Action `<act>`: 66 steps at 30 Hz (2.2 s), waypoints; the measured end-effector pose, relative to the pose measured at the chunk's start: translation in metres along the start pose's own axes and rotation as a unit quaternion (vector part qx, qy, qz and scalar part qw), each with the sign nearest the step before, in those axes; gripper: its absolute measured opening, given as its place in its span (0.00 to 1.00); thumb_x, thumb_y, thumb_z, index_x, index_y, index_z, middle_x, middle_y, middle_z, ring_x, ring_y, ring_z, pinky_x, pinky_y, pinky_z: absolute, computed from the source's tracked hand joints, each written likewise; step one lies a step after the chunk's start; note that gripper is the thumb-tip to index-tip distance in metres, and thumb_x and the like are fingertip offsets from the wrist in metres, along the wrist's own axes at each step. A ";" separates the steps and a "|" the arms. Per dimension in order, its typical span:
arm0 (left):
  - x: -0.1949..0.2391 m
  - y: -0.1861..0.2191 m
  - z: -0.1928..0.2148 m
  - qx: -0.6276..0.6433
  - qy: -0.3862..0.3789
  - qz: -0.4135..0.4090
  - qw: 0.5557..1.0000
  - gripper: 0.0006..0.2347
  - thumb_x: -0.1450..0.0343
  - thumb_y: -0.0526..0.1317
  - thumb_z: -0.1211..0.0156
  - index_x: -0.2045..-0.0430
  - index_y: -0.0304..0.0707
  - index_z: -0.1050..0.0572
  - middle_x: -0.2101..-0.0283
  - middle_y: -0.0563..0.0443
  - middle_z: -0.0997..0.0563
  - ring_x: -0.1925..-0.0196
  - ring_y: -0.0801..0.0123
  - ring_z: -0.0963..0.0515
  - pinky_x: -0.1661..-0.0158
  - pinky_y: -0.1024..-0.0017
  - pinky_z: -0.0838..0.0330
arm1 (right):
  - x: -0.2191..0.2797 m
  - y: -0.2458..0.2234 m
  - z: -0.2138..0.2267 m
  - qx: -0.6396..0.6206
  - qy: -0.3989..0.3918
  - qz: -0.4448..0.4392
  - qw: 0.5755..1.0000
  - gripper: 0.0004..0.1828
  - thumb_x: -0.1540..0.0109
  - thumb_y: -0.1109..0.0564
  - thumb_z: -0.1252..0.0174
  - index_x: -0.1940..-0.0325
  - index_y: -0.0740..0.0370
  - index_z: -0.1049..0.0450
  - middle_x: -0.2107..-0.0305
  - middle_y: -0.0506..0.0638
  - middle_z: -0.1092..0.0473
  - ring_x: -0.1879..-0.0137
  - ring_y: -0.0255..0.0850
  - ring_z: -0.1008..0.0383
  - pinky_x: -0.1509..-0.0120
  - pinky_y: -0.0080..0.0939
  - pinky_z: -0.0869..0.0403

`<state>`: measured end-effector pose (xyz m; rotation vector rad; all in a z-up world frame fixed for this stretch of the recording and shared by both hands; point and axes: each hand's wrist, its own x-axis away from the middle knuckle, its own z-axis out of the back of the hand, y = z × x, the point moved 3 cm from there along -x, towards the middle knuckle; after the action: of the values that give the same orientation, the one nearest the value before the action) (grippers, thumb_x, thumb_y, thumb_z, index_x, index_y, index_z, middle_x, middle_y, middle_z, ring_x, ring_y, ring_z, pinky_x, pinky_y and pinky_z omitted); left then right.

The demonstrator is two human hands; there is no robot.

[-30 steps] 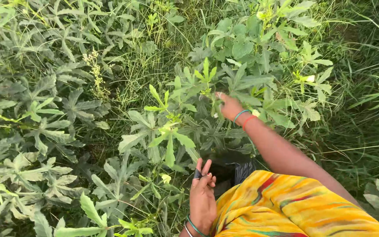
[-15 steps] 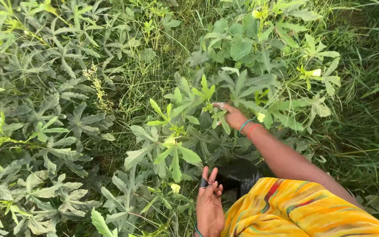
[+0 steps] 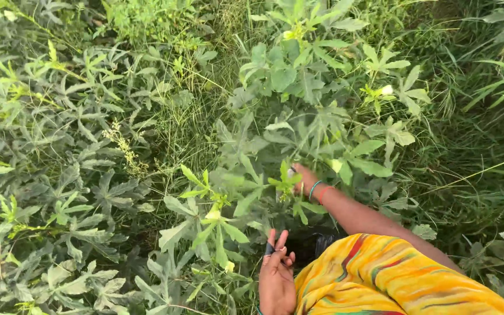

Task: Picking okra from plants in a field and placing them in a plastic bag.

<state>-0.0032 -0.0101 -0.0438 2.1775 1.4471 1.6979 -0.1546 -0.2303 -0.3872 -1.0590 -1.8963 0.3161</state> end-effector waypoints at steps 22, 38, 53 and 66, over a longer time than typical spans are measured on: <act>-0.005 -0.041 -0.075 -0.160 -0.173 0.090 0.968 0.29 0.30 0.34 0.43 0.31 0.30 0.40 0.37 0.47 0.24 0.64 0.74 0.33 0.57 0.77 0.33 | 0.237 -0.164 0.031 0.279 0.080 0.067 0.955 0.14 0.30 0.53 0.49 0.47 0.64 0.29 0.72 0.51 0.28 0.71 0.39 0.28 0.67 0.42 0.27; 0.043 -0.019 -0.175 -0.254 -0.448 0.067 0.854 0.42 0.29 0.39 0.39 0.25 0.30 0.62 0.24 0.45 0.42 0.59 0.75 0.31 0.53 0.75 0.32 | 0.464 -0.217 0.060 -0.034 0.073 0.331 0.940 0.18 0.38 0.65 0.41 0.44 0.60 0.30 0.47 0.54 0.27 0.39 0.51 0.26 0.34 0.55 0.25; 0.068 0.023 -0.190 -0.245 -0.505 0.042 0.826 0.36 0.29 0.37 0.44 0.25 0.31 0.54 0.24 0.49 0.39 0.60 0.76 0.32 0.56 0.77 0.33 | 0.457 -0.209 -0.021 0.473 0.116 0.261 0.834 0.21 0.35 0.60 0.43 0.36 0.60 0.30 0.46 0.52 0.24 0.41 0.39 0.24 0.36 0.42 0.28; 0.001 0.022 -0.144 -0.216 -0.383 0.019 0.898 0.32 0.27 0.34 0.52 0.26 0.29 0.53 0.24 0.40 0.39 0.64 0.78 0.28 0.50 0.70 0.32 | 0.516 -0.259 0.054 0.257 0.135 0.382 0.877 0.17 0.31 0.63 0.48 0.37 0.65 0.31 0.46 0.52 0.25 0.42 0.39 0.24 0.35 0.41 0.27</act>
<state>-0.1007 -0.0927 0.0267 2.2027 0.7365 0.8421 -0.4505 0.0265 0.0409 -1.3428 -0.9791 1.0019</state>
